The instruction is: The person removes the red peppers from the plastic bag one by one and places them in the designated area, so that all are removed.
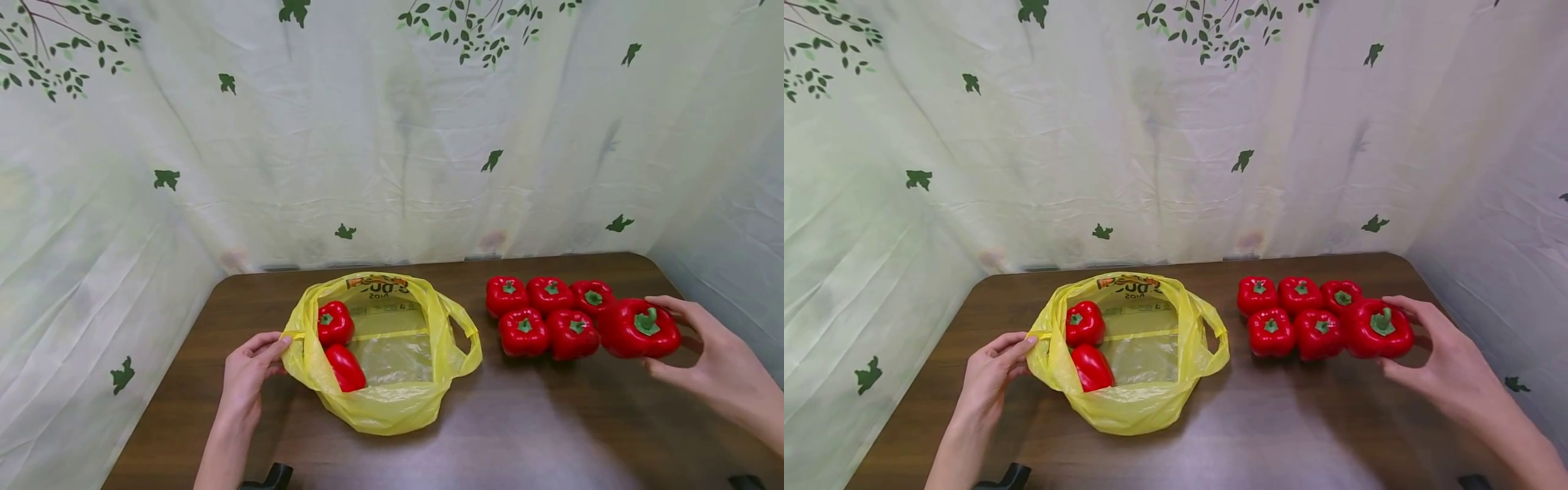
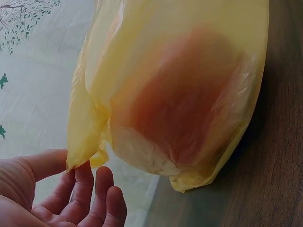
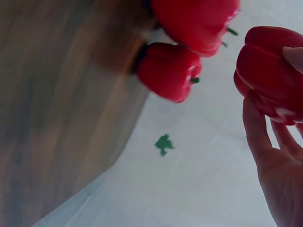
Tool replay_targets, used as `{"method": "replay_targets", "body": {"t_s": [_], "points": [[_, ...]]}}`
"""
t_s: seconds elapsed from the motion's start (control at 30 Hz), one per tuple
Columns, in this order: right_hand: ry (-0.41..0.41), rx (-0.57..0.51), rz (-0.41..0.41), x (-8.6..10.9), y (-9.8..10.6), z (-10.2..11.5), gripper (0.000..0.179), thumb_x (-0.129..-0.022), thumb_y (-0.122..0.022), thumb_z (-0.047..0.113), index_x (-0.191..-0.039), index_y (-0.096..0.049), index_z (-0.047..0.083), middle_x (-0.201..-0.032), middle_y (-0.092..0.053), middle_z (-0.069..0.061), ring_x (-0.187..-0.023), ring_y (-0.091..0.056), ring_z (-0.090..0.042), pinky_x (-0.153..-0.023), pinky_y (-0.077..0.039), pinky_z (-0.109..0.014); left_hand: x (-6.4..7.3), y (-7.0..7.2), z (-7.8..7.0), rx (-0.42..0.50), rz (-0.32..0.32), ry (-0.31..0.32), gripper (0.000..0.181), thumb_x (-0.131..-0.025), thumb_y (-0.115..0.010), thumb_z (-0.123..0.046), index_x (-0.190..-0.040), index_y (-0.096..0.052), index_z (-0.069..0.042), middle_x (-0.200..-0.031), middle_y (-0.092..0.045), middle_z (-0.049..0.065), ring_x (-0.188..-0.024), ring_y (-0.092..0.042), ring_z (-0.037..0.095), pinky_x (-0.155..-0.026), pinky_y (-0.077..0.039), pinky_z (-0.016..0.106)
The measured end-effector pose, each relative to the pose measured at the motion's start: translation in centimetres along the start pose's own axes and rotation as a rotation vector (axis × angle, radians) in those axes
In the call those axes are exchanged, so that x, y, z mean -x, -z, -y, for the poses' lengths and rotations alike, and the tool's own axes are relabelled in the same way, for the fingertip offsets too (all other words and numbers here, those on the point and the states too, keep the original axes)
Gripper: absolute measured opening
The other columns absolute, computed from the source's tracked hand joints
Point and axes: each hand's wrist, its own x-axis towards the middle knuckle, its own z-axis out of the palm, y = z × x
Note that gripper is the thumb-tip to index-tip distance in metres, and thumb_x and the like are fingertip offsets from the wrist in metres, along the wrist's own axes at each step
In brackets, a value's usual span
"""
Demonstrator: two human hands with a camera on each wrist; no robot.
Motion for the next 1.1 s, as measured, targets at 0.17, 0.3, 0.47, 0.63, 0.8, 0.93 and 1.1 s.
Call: {"method": "replay_targets", "body": {"t_s": [0.17, 0.3, 0.47, 0.63, 0.8, 0.93, 1.1], "points": [[-0.054, 0.02, 0.037, 0.5, 0.1, -1.9, 0.092, -0.059, -0.092, -0.003, -0.138, -0.047, 0.003, -0.122, -0.05, 0.008, -0.092, -0.044, 0.02, -0.069, -0.042, -0.001, 0.0, 0.0, 0.0, -0.004, 0.0, 0.0, 0.031, -0.09, -0.074, -0.029, -0.108, -0.068, -0.006, -0.095, -0.067, -0.004, -0.082, -0.062, 0.015, -0.073, -0.056, 0.028], [-0.113, 0.027, 0.098, 0.9, -0.3, -3.6, 0.092, -0.064, -0.091, 0.003, -0.141, -0.04, 0.001, -0.122, -0.051, -0.018, -0.09, -0.044, 0.02, -0.06, -0.046, -0.007, 0.0, 0.0, 0.0, -0.005, 0.001, -0.002, 0.031, -0.09, -0.074, -0.028, -0.109, -0.068, -0.005, -0.095, -0.066, -0.003, -0.081, -0.062, 0.015, -0.072, -0.056, 0.027], [-0.209, 0.026, 0.168, 1.3, -1.7, -5.1, 0.088, -0.069, -0.09, 0.008, -0.138, -0.037, -0.003, -0.122, -0.048, -0.029, -0.095, -0.063, -0.032, -0.058, -0.049, -0.014, 0.0, -0.1, 0.0, 0.003, 0.003, -0.008, 0.029, -0.089, -0.075, -0.027, -0.107, -0.068, -0.005, -0.096, -0.065, -0.002, -0.08, -0.062, 0.015, -0.071, -0.056, 0.027], [-0.215, 0.024, 0.182, 1.4, -2.6, -6.1, 0.087, -0.068, -0.09, 0.008, -0.136, -0.037, -0.005, -0.12, -0.049, -0.033, -0.093, -0.059, -0.052, -0.06, -0.048, -0.012, -0.1, -0.1, 0.1, 0.005, 0.006, -0.007, 0.028, -0.089, -0.075, -0.027, -0.106, -0.069, -0.006, -0.095, -0.066, -0.002, -0.08, -0.061, 0.015, -0.071, -0.056, 0.028], [-0.202, 0.034, 0.18, 1.2, -3.0, -6.7, 0.086, -0.068, -0.09, 0.008, -0.136, -0.039, -0.004, -0.121, -0.05, -0.033, -0.094, -0.06, -0.053, -0.061, -0.047, -0.012, -0.1, -0.1, 0.1, 0.012, 0.002, -0.008, 0.026, -0.089, -0.075, -0.025, -0.105, -0.068, -0.005, -0.091, -0.068, -0.003, -0.078, -0.062, 0.015, -0.07, -0.056, 0.028], [-0.198, 0.027, 0.184, 1.0, -3.2, -6.8, 0.085, -0.068, -0.09, 0.007, -0.136, -0.04, -0.004, -0.123, -0.049, -0.033, -0.097, -0.058, -0.054, -0.063, -0.045, -0.008, -0.1, -0.1, 0.1, 0.006, -0.002, -0.007, 0.027, -0.09, -0.075, -0.026, -0.106, -0.068, -0.005, -0.091, -0.067, -0.003, -0.079, -0.062, 0.015, -0.07, -0.056, 0.027], [-0.217, 0.021, 0.196, 0.7, -3.4, -7.1, 0.085, -0.07, -0.089, 0.01, -0.139, -0.04, -0.002, -0.127, -0.047, -0.032, -0.099, -0.058, -0.054, -0.062, -0.049, -0.012, 0.0, -0.1, 0.1, 0.005, -0.003, -0.008, 0.028, -0.09, -0.074, -0.025, -0.107, -0.068, -0.004, -0.093, -0.067, -0.003, -0.079, -0.062, 0.015, -0.07, -0.056, 0.028]]}}
